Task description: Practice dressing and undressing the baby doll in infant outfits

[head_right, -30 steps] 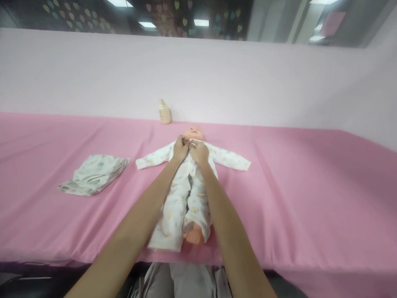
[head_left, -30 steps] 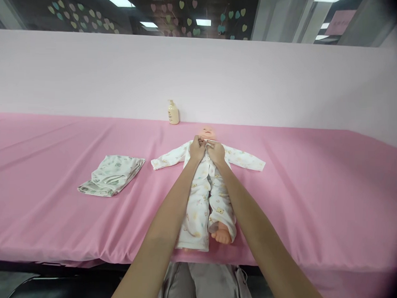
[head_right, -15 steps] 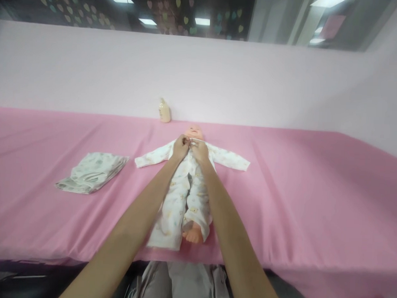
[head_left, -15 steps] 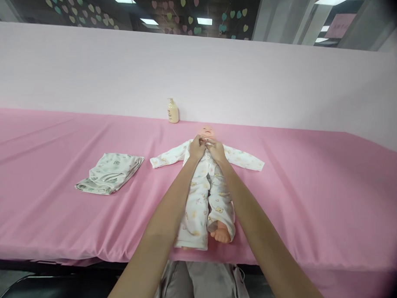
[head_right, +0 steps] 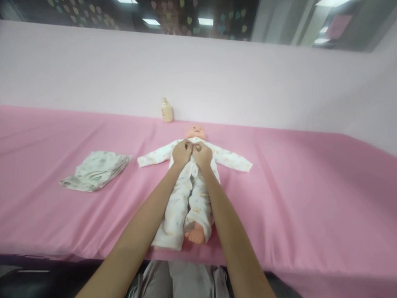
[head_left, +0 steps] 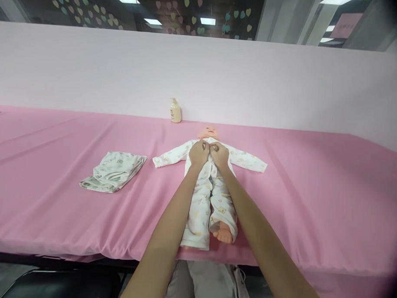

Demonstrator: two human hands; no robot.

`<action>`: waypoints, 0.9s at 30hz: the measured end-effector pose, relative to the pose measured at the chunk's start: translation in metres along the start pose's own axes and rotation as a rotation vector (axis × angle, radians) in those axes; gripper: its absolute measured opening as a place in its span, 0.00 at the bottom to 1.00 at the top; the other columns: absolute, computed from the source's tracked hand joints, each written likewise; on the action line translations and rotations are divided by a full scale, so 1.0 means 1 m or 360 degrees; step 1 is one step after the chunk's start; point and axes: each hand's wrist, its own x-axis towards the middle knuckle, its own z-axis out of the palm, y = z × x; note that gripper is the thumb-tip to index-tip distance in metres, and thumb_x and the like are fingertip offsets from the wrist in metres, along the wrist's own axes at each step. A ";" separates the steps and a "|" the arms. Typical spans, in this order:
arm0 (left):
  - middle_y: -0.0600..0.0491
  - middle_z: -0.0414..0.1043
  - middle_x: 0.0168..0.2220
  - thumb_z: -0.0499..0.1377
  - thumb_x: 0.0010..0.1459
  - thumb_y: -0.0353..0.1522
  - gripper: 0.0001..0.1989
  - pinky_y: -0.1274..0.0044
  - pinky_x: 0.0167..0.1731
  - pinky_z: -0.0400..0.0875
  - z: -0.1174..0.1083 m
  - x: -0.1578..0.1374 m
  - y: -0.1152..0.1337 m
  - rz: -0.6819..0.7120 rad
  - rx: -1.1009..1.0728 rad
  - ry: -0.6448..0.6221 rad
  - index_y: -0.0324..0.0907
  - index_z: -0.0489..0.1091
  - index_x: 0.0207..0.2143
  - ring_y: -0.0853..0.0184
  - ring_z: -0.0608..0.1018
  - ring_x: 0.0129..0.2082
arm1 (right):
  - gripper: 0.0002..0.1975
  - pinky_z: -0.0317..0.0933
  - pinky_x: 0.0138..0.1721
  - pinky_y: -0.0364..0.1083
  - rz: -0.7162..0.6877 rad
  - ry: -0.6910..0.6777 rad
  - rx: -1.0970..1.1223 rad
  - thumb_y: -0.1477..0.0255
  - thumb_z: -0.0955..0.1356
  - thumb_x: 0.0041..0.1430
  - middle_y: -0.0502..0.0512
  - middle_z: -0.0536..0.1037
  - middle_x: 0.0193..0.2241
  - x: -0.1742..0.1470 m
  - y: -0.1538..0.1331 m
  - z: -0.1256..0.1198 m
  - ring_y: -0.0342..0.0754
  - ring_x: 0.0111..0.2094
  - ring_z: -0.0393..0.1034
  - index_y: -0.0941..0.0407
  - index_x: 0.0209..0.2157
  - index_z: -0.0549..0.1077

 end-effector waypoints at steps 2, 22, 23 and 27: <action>0.53 0.75 0.31 0.52 0.59 0.34 0.09 0.76 0.33 0.62 -0.004 -0.005 -0.001 0.0061 -0.0004 -0.0046 0.45 0.71 0.34 0.64 0.75 0.33 | 0.10 0.57 0.32 0.43 -0.0098 -0.0008 -0.0008 0.69 0.63 0.51 0.47 0.70 0.22 -0.004 0.000 -0.001 0.46 0.26 0.64 0.53 0.30 0.75; 0.53 0.72 0.29 0.52 0.59 0.32 0.06 0.77 0.29 0.60 -0.007 -0.006 -0.008 0.0109 -0.0031 -0.0125 0.45 0.68 0.34 0.64 0.74 0.31 | 0.04 0.59 0.36 0.43 0.0038 -0.0031 -0.0012 0.71 0.63 0.51 0.48 0.74 0.25 -0.002 -0.001 -0.004 0.46 0.30 0.68 0.54 0.26 0.69; 0.53 0.72 0.30 0.51 0.60 0.32 0.06 0.76 0.30 0.60 -0.007 -0.006 -0.008 0.0108 -0.0037 -0.0131 0.45 0.68 0.34 0.64 0.74 0.32 | 0.04 0.59 0.36 0.43 0.0055 -0.0033 -0.0030 0.71 0.63 0.51 0.48 0.74 0.25 -0.001 -0.002 -0.004 0.46 0.30 0.68 0.54 0.25 0.69; 0.53 0.72 0.31 0.50 0.61 0.32 0.06 0.76 0.32 0.61 -0.006 -0.005 -0.009 0.0157 -0.0088 -0.0156 0.45 0.67 0.34 0.63 0.74 0.34 | 0.05 0.59 0.36 0.44 0.0086 -0.0015 -0.0103 0.71 0.63 0.50 0.49 0.74 0.24 0.001 -0.003 -0.003 0.46 0.29 0.68 0.54 0.25 0.70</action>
